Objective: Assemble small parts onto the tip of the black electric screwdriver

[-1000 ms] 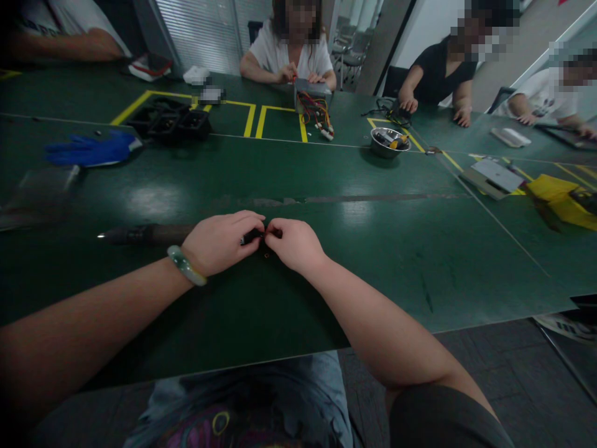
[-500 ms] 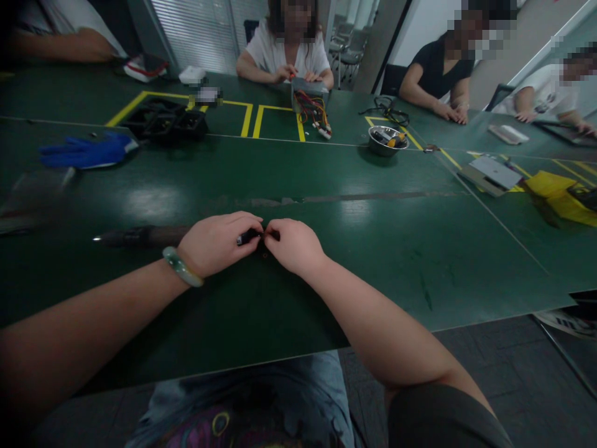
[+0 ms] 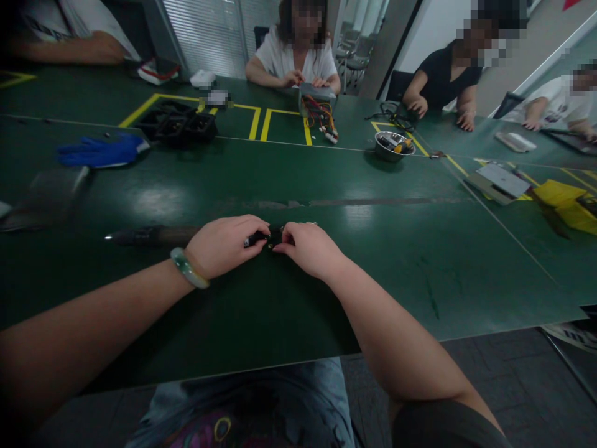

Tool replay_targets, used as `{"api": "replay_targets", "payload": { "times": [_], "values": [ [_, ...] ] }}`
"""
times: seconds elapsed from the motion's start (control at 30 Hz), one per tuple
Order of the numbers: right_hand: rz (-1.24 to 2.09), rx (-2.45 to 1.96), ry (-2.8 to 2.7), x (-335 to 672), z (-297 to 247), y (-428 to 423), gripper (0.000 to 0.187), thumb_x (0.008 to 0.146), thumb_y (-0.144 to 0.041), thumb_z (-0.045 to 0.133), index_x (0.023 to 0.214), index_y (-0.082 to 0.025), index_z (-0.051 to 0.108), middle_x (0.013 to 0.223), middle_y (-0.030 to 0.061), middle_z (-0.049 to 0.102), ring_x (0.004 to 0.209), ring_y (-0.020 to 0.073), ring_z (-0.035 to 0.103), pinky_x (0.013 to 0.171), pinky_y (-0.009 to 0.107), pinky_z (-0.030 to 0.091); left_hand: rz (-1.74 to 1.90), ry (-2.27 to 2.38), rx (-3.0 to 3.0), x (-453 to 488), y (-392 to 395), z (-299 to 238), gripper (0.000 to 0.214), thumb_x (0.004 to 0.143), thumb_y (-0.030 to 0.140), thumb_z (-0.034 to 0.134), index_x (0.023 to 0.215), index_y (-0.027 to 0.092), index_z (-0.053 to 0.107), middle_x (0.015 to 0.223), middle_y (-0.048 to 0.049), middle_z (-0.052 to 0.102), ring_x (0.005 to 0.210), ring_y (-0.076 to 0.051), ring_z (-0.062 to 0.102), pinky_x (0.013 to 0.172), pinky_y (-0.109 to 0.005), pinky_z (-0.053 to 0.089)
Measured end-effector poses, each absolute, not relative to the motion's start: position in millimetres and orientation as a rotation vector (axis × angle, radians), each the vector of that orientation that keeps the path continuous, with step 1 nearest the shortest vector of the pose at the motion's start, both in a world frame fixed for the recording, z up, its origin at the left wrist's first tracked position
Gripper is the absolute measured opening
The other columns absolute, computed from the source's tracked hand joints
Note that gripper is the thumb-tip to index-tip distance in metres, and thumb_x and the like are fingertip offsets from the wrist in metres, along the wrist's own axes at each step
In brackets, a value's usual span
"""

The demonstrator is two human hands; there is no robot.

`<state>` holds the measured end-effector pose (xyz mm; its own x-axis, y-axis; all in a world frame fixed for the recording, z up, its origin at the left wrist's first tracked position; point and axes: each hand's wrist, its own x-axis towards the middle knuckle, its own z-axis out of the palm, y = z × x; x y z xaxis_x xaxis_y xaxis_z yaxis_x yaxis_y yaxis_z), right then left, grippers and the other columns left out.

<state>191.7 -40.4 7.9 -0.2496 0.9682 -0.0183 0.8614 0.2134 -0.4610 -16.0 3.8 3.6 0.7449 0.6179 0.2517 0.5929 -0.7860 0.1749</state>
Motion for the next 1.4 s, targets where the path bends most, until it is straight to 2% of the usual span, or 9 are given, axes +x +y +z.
{"api": "replay_targets", "payload": {
  "times": [0.13,0.23,0.37,0.63,1.4],
  "values": [
    [0.747,-1.736,-2.164,195,9,-42,0.017,0.083,-0.039,0.069,0.087,-0.023,0.067,0.080,-0.0015,0.066,0.069,0.0120,0.056,0.060,0.026,0.036,0.461,1.010,2.843,-16,4,3,0.023,0.090,0.027,0.050,0.107,0.021,0.064,0.110,-0.0047,0.067,0.097,-0.021,0.064,0.082,-0.036,0.051],
    [0.761,-1.702,-2.172,198,10,-40,0.015,0.084,-0.038,0.067,0.084,-0.024,0.071,0.084,-0.0009,0.068,0.072,0.0124,0.058,0.063,0.026,0.038,0.462,1.002,2.843,-16,5,3,0.023,0.090,0.028,0.050,0.107,0.021,0.064,0.109,-0.0040,0.067,0.096,-0.020,0.064,0.082,-0.035,0.051],
    [0.796,-1.678,-2.202,199,10,-38,0.012,0.079,-0.037,0.072,0.085,-0.026,0.075,0.083,-0.0015,0.068,0.071,0.0122,0.059,0.062,0.026,0.039,0.455,1.009,2.842,-16,5,3,0.024,0.090,0.029,0.050,0.107,0.021,0.064,0.109,-0.0039,0.067,0.096,-0.020,0.064,0.081,-0.035,0.051],
    [0.521,-1.664,-2.227,195,8,-35,0.010,0.082,-0.031,0.068,0.085,-0.023,0.074,0.086,0.0008,0.067,0.075,0.0125,0.056,0.067,0.026,0.039,0.438,1.020,2.843,-16,4,4,0.025,0.089,0.028,0.050,0.107,0.021,0.064,0.109,-0.0052,0.067,0.096,-0.021,0.064,0.081,-0.035,0.051],
    [0.439,-1.592,-2.139,190,-4,-32,0.006,0.080,-0.026,0.071,0.084,-0.021,0.071,0.083,-0.0007,0.064,0.071,0.0097,0.054,0.064,0.024,0.038,0.442,1.030,2.831,-15,5,2,0.025,0.089,0.030,0.050,0.107,0.021,0.065,0.109,-0.0036,0.068,0.096,-0.020,0.064,0.084,-0.034,0.051]
  ]
}}
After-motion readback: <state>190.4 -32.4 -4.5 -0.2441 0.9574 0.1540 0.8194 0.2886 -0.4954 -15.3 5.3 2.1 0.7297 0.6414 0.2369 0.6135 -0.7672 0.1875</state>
